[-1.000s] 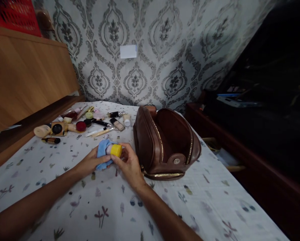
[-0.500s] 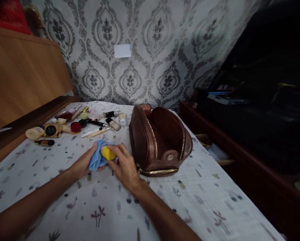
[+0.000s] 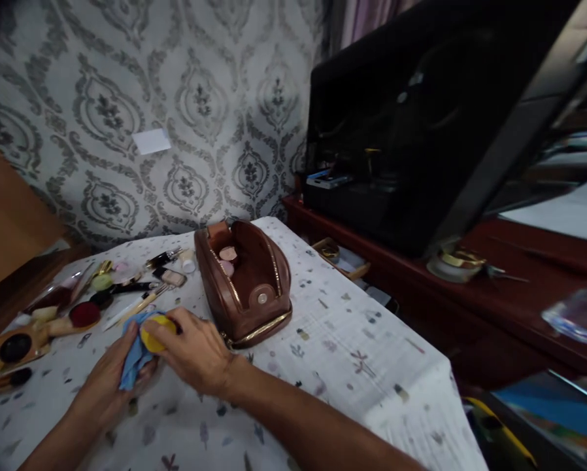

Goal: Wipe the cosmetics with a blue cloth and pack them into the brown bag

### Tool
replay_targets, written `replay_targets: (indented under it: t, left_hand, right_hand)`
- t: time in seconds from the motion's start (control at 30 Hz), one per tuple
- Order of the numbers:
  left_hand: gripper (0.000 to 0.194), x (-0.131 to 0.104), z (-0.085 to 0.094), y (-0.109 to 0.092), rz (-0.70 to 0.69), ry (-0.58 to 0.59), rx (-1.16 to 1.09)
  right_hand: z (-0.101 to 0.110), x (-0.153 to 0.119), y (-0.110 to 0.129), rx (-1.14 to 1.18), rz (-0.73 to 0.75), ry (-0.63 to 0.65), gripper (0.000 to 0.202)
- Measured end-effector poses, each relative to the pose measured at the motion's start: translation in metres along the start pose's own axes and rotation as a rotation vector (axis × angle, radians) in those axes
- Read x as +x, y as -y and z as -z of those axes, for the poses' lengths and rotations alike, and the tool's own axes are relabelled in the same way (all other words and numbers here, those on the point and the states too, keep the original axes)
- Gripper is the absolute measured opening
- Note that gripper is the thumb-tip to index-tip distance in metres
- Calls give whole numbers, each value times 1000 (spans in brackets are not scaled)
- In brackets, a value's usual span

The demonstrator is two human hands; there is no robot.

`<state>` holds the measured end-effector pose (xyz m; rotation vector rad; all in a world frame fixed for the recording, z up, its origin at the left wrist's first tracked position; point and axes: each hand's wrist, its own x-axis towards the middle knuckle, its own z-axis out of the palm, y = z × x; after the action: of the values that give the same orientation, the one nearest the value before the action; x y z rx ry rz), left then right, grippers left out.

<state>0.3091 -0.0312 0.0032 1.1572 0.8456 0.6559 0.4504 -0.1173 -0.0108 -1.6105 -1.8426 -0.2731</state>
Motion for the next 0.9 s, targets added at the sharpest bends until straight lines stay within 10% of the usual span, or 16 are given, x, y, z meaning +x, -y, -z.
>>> replay_targets:
  t: [0.33, 0.53, 0.67, 0.9]
  left_hand:
    - [62, -5, -70, -54, -209, -32, 65]
    - [45, 9, -95, -66, -747, 23, 540]
    - [32, 22, -89, -59, -1182, 268, 976]
    - [27, 27, -68, -47, -1360, 336, 1215]
  right_hand:
    - [84, 2, -9, 59, 28, -227, 41]
    - [127, 13, -41, 235, -131, -410, 46]
    - [141, 27, -63, 90, -333, -269, 44]
    - [133, 53, -82, -153, -524, 269, 29]
